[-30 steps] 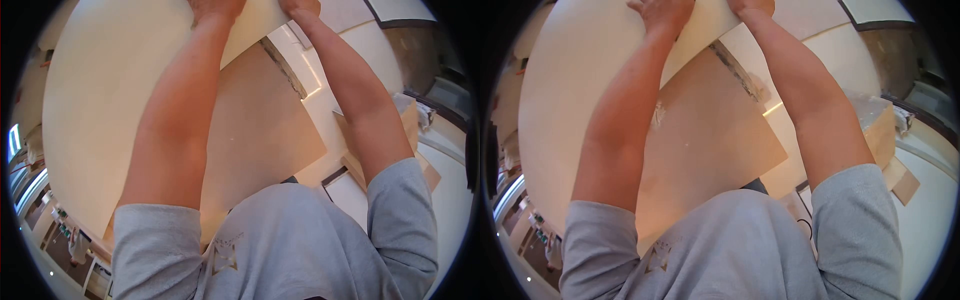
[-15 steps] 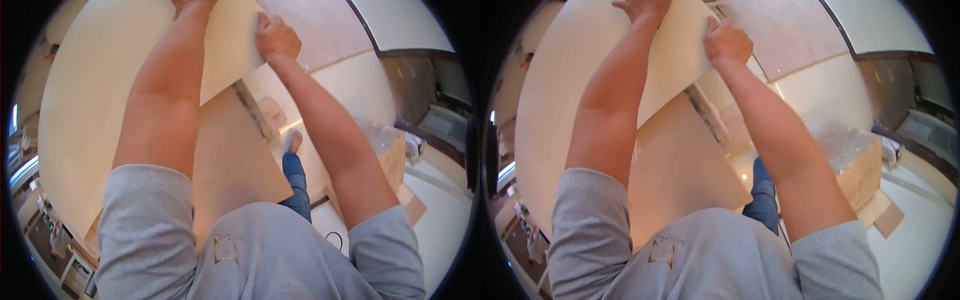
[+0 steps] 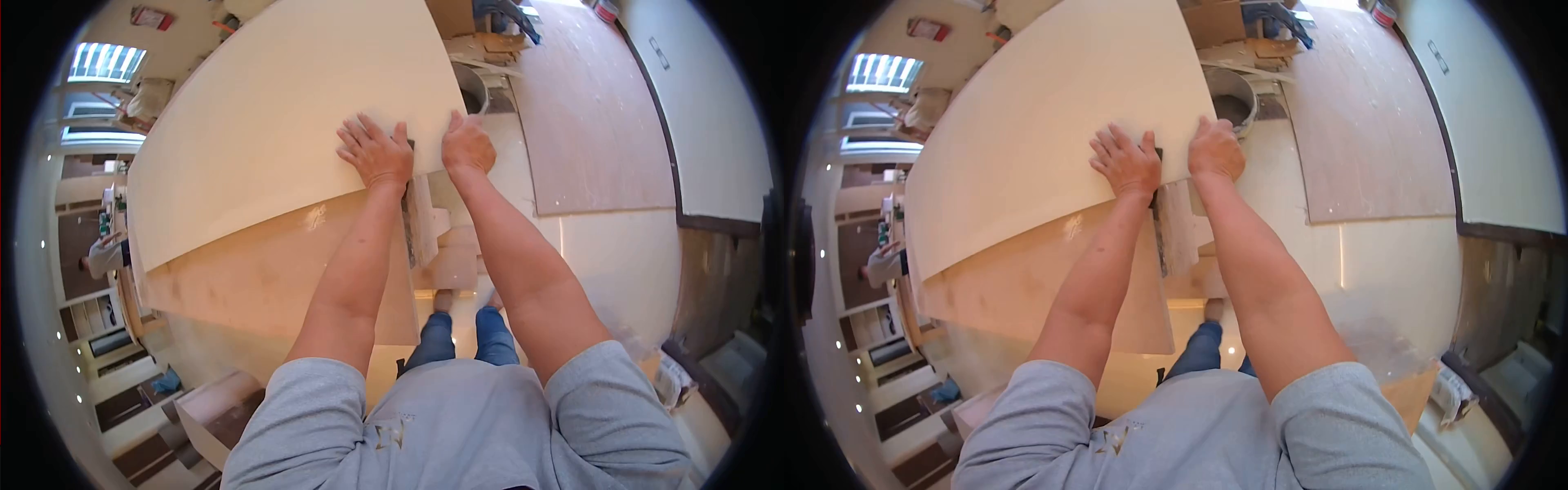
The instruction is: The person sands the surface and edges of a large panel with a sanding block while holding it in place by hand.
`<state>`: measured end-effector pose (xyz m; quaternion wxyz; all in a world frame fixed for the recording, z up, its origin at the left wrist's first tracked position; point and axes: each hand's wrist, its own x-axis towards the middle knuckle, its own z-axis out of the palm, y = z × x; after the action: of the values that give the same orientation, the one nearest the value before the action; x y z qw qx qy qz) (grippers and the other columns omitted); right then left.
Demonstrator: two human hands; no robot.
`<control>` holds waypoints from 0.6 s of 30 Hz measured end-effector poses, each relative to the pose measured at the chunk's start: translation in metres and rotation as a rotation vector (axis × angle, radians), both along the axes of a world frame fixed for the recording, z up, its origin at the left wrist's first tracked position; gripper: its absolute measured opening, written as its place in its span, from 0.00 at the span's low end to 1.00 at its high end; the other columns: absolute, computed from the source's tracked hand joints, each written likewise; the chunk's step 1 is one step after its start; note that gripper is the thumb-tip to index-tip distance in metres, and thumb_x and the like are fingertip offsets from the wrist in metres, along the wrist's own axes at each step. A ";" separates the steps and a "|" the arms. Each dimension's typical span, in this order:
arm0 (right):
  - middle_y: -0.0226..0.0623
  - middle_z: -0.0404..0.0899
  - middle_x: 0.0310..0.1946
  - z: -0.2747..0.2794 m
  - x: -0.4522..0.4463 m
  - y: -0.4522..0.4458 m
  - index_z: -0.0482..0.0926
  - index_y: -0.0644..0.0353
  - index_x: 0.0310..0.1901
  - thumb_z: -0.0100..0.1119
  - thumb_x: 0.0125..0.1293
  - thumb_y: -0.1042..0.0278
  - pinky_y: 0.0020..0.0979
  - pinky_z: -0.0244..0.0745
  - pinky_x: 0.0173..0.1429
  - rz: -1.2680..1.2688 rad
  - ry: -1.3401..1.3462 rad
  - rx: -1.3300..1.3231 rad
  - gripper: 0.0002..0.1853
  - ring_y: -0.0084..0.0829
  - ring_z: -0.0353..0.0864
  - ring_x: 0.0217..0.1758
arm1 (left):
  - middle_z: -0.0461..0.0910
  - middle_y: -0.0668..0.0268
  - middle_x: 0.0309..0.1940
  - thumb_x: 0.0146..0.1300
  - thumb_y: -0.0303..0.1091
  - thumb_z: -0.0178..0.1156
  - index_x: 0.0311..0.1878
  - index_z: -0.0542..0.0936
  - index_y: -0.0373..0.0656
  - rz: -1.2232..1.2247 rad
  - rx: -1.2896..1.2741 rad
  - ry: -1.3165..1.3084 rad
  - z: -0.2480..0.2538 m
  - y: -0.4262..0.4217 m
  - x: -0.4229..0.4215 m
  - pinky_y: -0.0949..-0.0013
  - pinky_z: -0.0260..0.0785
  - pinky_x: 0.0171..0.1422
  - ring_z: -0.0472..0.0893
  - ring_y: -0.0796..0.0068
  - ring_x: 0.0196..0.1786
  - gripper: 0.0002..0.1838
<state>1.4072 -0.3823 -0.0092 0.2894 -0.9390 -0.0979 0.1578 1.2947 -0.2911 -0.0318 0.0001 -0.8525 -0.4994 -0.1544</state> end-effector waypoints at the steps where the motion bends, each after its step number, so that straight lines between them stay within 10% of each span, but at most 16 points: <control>1: 0.53 0.88 0.44 0.001 0.001 0.000 0.77 0.61 0.49 0.43 0.79 0.40 0.52 0.82 0.52 0.012 -0.007 0.000 0.28 0.53 0.89 0.48 | 0.53 0.36 0.81 0.75 0.64 0.48 0.81 0.54 0.32 0.012 0.002 0.009 -0.001 0.005 -0.001 0.26 0.38 0.81 0.49 0.34 0.84 0.48; 18: 0.54 0.87 0.35 -0.008 0.006 0.020 0.75 0.60 0.44 0.39 0.80 0.41 0.57 0.80 0.44 0.001 -0.130 -0.072 0.27 0.58 0.88 0.39 | 0.59 0.45 0.80 0.72 0.74 0.43 0.81 0.58 0.40 0.450 0.062 0.109 0.000 0.199 -0.054 0.28 0.44 0.78 0.53 0.41 0.83 0.50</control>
<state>1.4129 -0.3627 -0.0172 0.2483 -0.9571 -0.1113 0.0999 1.2409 -0.0923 -0.0315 0.0876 -0.7262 -0.6713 -0.1197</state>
